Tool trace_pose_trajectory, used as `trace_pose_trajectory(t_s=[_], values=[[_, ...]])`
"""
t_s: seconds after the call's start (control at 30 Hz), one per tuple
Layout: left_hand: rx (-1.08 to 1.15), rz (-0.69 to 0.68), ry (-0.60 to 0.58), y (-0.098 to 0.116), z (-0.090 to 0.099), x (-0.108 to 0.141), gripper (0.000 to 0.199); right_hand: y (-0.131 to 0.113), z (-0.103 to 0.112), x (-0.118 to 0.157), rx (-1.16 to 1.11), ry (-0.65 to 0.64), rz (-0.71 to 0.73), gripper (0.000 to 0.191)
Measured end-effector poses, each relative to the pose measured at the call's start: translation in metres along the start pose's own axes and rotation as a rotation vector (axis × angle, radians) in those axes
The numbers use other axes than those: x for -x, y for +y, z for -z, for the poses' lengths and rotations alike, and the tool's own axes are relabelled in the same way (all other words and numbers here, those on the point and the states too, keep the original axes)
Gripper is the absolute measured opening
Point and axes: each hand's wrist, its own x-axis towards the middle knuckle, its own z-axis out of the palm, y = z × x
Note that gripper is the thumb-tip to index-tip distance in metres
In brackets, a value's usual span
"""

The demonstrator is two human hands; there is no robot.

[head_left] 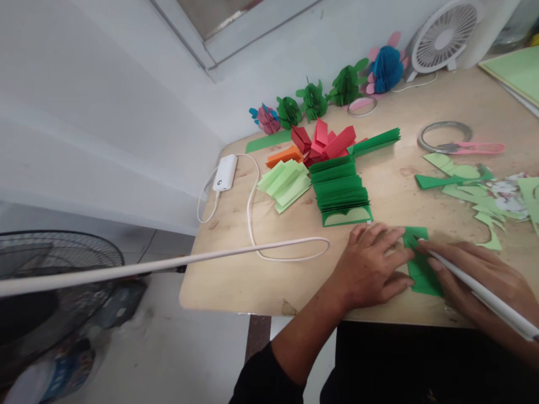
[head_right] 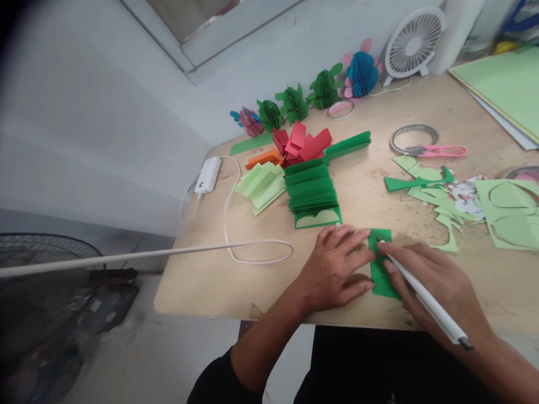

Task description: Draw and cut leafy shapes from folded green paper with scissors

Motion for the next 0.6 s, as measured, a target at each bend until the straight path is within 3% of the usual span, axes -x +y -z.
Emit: trace_pose_trajectory(t_s=[0.6], values=[[-0.003,0.0,0.004,0.0002,-0.0001,0.0,0.049,0.0011,-0.0005,0.0005,0.028,0.009,0.032,0.046]])
